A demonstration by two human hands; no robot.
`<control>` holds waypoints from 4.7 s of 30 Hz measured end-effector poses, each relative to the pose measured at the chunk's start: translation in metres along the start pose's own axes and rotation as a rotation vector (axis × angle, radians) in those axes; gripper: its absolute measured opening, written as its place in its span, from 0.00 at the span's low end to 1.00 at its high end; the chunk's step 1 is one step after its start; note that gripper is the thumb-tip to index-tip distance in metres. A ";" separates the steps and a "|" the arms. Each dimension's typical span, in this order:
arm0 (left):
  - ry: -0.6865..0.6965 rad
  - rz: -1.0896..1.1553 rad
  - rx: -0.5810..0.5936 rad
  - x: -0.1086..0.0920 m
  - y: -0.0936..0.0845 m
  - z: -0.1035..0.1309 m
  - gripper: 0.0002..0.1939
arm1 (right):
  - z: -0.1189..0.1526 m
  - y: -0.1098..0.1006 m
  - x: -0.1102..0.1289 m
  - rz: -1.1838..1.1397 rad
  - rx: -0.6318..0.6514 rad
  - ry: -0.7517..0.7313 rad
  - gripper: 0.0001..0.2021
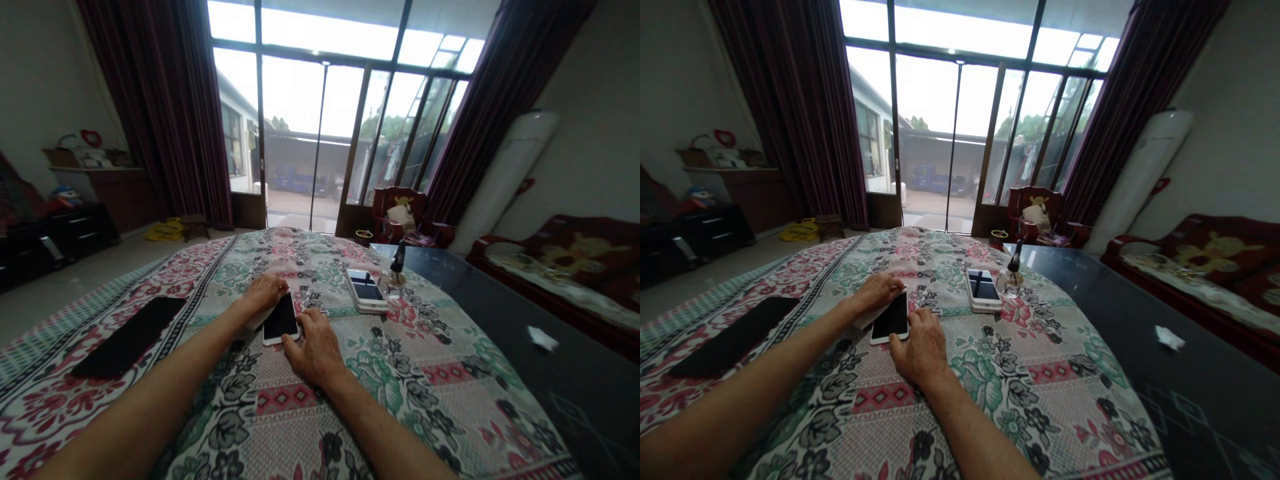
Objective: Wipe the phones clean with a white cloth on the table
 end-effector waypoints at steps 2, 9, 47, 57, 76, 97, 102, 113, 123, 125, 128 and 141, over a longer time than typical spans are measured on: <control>0.054 0.016 0.007 -0.005 0.000 0.011 0.12 | 0.000 0.001 0.000 -0.005 0.005 0.000 0.14; 0.254 0.104 0.039 -0.028 0.002 0.066 0.12 | -0.001 0.001 0.000 -0.007 0.021 0.003 0.14; -0.244 -0.072 -0.016 0.022 -0.002 -0.014 0.14 | 0.001 0.001 0.002 0.015 0.013 0.006 0.16; -0.158 -0.018 -0.037 0.003 0.000 -0.008 0.12 | 0.001 0.000 0.001 0.025 0.022 0.010 0.16; -0.233 0.046 -0.205 0.028 -0.007 0.053 0.13 | 0.001 -0.002 0.003 0.053 0.008 -0.004 0.16; -0.104 0.218 -0.274 0.002 -0.006 0.097 0.12 | 0.001 -0.006 0.005 0.020 0.048 -0.024 0.14; -0.090 0.252 -0.287 0.003 -0.005 0.098 0.12 | 0.000 -0.005 0.004 0.019 0.053 -0.025 0.14; -0.054 0.240 -0.323 0.002 -0.003 0.102 0.12 | 0.001 -0.004 0.004 0.020 0.049 -0.036 0.15; -0.018 0.271 -0.364 0.002 -0.004 0.104 0.12 | 0.001 -0.005 0.005 0.022 0.039 -0.045 0.16; 0.005 0.276 -0.381 -0.001 -0.006 0.105 0.12 | 0.001 -0.005 0.005 0.021 0.038 -0.051 0.16; 0.037 0.272 -0.385 -0.006 -0.009 0.107 0.12 | 0.001 -0.005 0.006 0.020 0.028 -0.060 0.15; 0.145 0.302 -0.253 -0.016 -0.009 0.113 0.11 | 0.001 -0.004 0.003 -0.007 0.011 -0.040 0.13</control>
Point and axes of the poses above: each hand's wrist, its own z-axis away from the middle knuckle, its own y-axis out of the palm, x = y × z, the point moved 10 cm from there along -z, towards the middle knuckle, and after that the axes turned 12 degrees about z, right-handed, at the moved point
